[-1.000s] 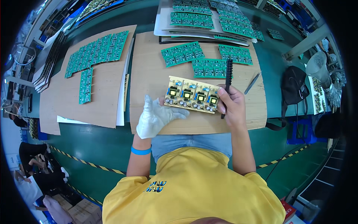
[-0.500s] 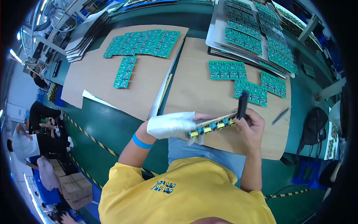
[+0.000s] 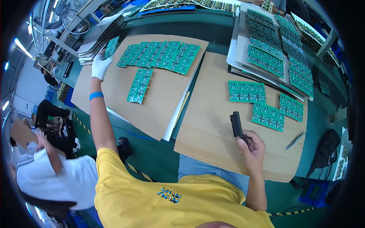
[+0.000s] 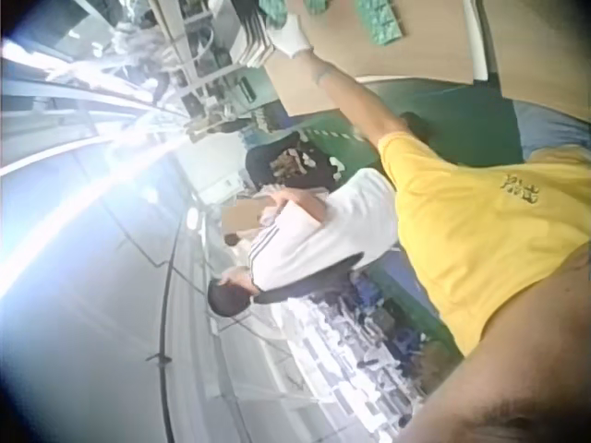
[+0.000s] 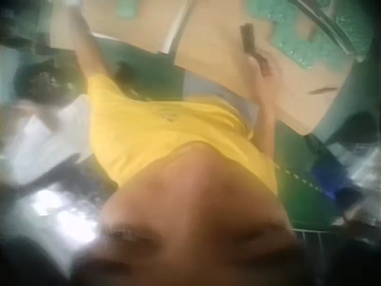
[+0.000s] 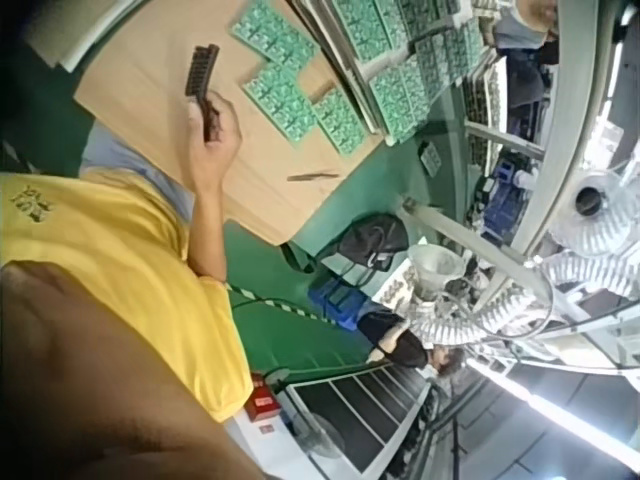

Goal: Cleaning and inspecting printed circuit boards using a brush at a manual assembly station.

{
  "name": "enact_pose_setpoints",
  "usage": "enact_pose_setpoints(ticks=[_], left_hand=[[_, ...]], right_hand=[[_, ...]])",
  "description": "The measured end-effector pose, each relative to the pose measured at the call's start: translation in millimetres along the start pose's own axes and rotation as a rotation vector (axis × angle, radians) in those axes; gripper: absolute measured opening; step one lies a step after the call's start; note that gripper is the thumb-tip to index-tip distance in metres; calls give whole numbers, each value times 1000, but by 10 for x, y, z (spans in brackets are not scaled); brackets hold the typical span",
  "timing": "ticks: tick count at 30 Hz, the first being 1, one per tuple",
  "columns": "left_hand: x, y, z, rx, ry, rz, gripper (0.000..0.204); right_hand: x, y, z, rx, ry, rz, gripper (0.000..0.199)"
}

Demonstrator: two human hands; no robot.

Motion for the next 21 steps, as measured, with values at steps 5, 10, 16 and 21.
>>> enact_pose_setpoints(ticks=[5,10,16,21], left_hand=[[391,914,303,-135,48,60,65],[691,1104,375,-63,104,-78,69],[561,1070,379,39,26,-3,76],[777,396,97,350,154,494,80]], right_hand=[[14,-16,15,-92,24,-71,29],[-11,-14,26,-128,44,-137,29],[7,-37,35,-72,24,-144,24],[14,-13,43,-73,13,-161,22]])
Point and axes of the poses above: each hand's wrist, its own z-axis towards the middle knuckle, its own x-axis out of the palm, y = z × x, the point moved 6 cm from there along z, towards the middle knuckle, and after that the axes turned 14 degrees about z, right-handed, at the moved point
